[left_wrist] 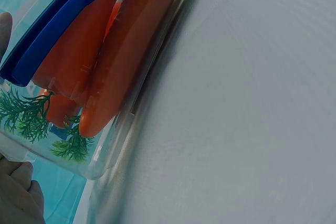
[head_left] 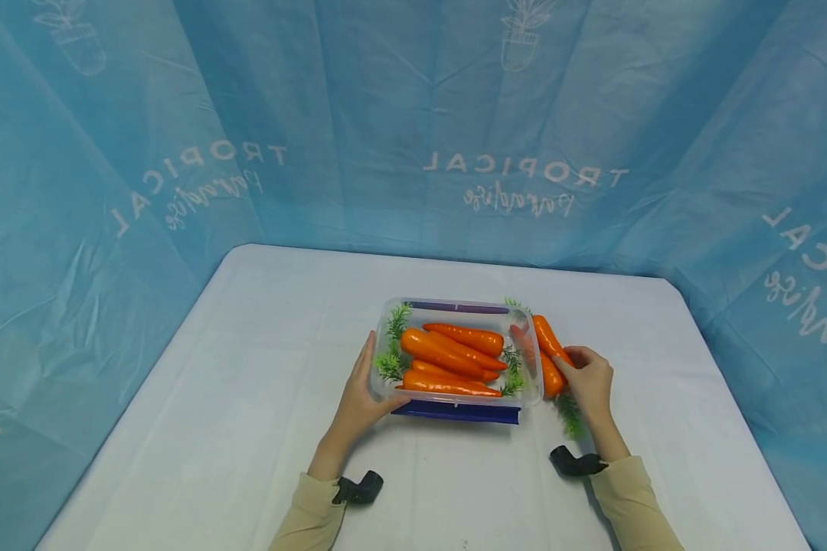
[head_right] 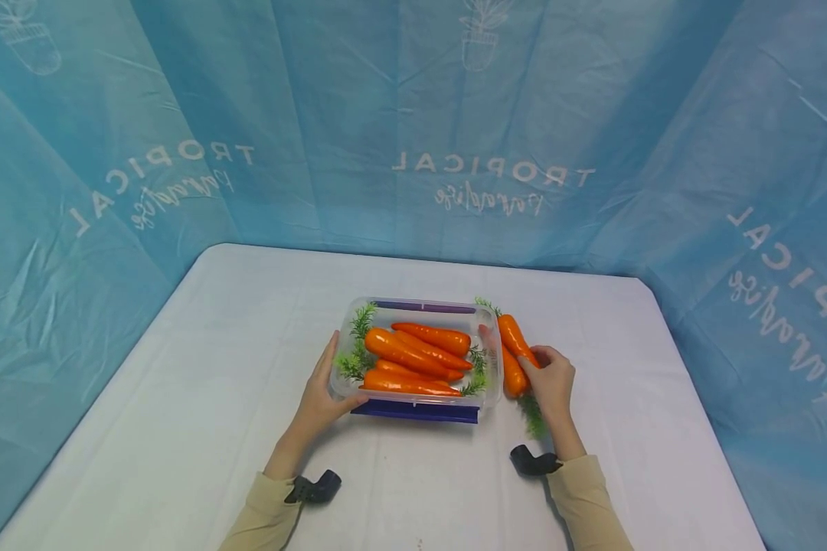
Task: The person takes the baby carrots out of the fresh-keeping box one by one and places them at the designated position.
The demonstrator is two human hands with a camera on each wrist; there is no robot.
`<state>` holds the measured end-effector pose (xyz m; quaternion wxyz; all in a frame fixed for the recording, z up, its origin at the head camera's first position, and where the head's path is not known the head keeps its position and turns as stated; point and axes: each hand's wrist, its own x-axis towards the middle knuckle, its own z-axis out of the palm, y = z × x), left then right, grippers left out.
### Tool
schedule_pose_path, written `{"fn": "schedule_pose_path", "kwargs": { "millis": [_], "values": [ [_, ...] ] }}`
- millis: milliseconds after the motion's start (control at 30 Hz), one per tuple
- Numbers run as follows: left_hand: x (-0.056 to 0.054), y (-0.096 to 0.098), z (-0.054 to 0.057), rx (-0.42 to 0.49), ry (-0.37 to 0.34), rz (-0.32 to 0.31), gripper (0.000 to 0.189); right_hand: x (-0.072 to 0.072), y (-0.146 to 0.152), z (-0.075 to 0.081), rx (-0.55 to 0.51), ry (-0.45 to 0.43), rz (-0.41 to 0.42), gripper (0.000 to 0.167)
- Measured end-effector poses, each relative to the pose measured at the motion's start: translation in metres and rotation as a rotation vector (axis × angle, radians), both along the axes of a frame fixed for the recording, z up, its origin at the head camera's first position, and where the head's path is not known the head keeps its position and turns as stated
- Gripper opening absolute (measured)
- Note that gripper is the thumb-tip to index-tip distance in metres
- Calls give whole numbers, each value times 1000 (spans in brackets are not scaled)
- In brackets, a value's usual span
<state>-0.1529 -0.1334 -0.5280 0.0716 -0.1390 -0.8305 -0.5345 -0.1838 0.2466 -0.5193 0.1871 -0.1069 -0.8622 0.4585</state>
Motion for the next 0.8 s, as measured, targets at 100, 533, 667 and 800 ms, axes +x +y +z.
{"fn": "schedule_pose_path", "kwargs": {
  "millis": [100, 533, 667, 800],
  "values": [
    [1, 0, 1, 1, -7, 0, 114, 1, 0, 1, 14, -18, 6, 24],
    [2, 0, 2, 13, -2, -4, 114, 2, -3, 11, -4, -24, -39, 21],
    [1, 0, 2, 24, 7, -5, 114, 2, -6, 21, -9, 25, -50, 19],
    [1, 0, 2, 23, 11, -2, 114, 3, -11, 34, -34, 48, -28, 20]
  ]
}}
